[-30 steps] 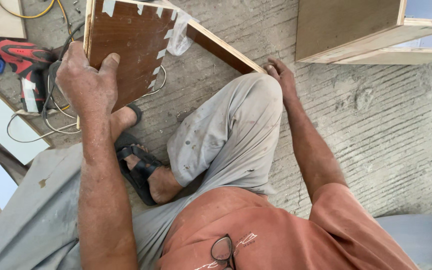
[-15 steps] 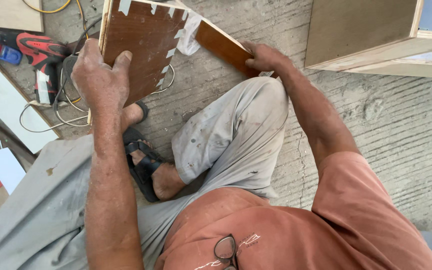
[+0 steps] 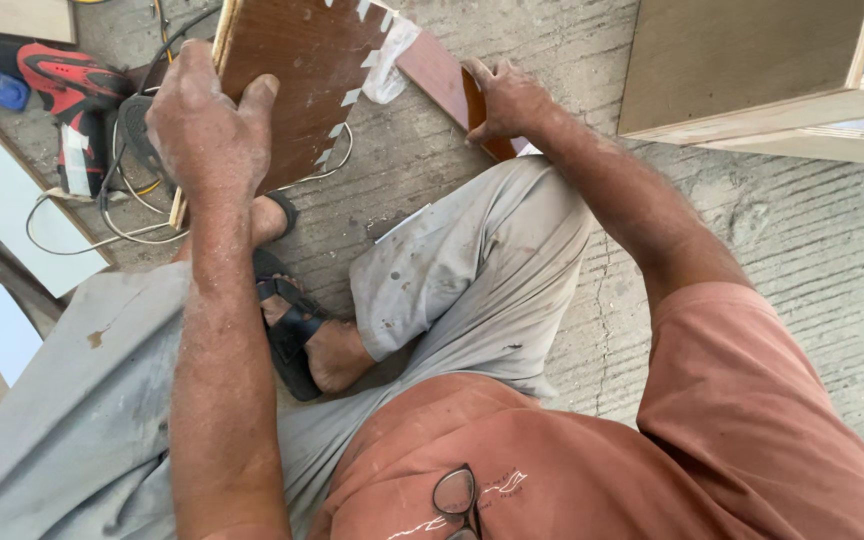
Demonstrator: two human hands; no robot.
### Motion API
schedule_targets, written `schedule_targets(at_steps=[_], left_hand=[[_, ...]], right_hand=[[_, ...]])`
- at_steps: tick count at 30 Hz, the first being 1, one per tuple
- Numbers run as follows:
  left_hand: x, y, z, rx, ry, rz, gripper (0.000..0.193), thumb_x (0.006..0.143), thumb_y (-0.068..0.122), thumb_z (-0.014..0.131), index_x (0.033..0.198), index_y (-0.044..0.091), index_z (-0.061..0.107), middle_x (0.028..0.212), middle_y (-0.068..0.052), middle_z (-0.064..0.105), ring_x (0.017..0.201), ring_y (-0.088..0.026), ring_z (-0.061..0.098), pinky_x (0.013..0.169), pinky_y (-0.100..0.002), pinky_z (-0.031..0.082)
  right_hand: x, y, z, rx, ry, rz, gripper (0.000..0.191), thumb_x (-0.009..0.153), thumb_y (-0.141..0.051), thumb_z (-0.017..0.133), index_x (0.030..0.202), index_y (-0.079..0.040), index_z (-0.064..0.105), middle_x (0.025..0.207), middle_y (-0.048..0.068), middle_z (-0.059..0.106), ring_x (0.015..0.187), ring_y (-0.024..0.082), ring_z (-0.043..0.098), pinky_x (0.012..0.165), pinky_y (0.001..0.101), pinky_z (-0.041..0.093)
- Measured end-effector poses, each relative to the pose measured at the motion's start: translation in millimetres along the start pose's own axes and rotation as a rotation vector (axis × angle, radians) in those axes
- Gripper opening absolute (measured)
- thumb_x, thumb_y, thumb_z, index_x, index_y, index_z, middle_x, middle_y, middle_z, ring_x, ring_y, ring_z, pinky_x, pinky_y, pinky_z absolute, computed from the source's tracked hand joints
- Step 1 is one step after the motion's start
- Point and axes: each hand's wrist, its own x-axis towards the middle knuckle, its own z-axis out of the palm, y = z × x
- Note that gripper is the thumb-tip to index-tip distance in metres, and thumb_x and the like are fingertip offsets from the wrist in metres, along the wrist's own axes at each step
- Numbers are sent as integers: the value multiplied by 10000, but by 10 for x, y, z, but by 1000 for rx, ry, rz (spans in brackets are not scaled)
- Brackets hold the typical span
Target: The person measures and marks a wooden plank, cuts it with a circular saw, and then assembles the cut pieces with a larger board. The person sits on the floor to fit the pieces together.
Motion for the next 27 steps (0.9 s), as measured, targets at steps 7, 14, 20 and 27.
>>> schedule_targets(at_steps=[7, 14, 20, 27], left_hand=[[51, 43, -4, -18, 12, 33, 403, 858, 200, 889, 1045, 10, 587, 1010, -191, 687, 920, -436, 666, 774, -533, 506], [26, 1, 16, -16, 10, -7, 412, 847, 201, 907, 1034, 5, 596, 979, -194, 693, 898, -445, 665, 770, -539, 500], [-15, 28, 24, -23, 32, 25, 403, 828, 162, 909, 1022, 3, 594, 956, -201, 693, 873, -451, 664, 752, -534, 503], [-33, 33, 69, -1, 10, 27, 413, 846, 154, 921, 1023, -3, 582, 954, -214, 695, 885, -448, 680, 766, -527, 520]], right_hand=[[181, -276, 86, -14, 103, -8, 1248, 633, -236, 987, 1620, -144, 229, 1358, 234, 544, 1236, 391, 553, 1017, 500, 487], [73, -14, 74, -25, -179, -166, 996, 808, -134, 845, 1643, -273, 321, 1206, 108, 722, 1074, 266, 682, 948, 450, 568], [51, 77, 93, 208, -88, -241, 832, 811, -55, 756, 1558, -235, 438, 1249, 100, 706, 1075, 257, 690, 992, 445, 522], [13, 220, 253, -107, 100, -195, 632, 950, -165, 712, 1539, -232, 491, 1080, 165, 732, 954, 304, 700, 913, 491, 547]])
